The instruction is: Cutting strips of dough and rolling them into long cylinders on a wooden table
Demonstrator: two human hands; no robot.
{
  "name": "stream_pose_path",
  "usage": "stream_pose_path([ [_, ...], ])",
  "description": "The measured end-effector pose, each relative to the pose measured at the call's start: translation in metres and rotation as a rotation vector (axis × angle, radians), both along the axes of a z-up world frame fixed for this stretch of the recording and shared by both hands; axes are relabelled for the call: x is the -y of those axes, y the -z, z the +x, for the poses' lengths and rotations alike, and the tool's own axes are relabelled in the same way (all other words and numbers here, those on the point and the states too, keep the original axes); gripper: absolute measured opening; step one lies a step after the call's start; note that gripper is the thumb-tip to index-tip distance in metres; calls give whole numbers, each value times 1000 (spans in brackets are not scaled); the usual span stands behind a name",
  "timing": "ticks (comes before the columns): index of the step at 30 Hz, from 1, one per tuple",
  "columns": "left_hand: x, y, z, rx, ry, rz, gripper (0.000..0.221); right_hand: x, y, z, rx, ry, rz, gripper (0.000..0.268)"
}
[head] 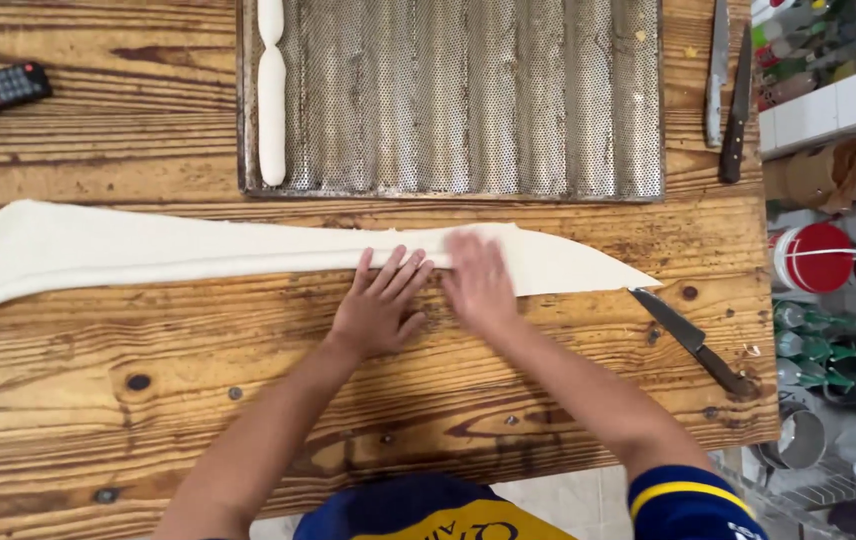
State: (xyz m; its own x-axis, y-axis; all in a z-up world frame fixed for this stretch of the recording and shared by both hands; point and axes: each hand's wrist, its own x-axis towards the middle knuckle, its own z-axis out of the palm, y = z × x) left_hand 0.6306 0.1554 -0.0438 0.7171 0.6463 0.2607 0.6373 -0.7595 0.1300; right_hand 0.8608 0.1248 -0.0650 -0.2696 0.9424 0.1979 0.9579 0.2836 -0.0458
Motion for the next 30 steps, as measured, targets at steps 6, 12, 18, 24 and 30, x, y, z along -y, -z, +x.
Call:
stream_pose_path([
  [6,-22,-19,26,-35,-148,-26,75,-37,-37,37,-39,226,-270,91],
  [12,13,-9,50,-114,-83,48,79,-2,-5,52,36,61,60,63],
  [18,-2,-21,73,-199,-217,72,75,-34,-38,84,85,201,-105,71],
  [24,18,4,102,6,-13,83,76,8,79,136,70,81,93,62],
  [30,1,-1,130,-65,-102,62,79,-5,-16,146,96,206,-174,68],
])
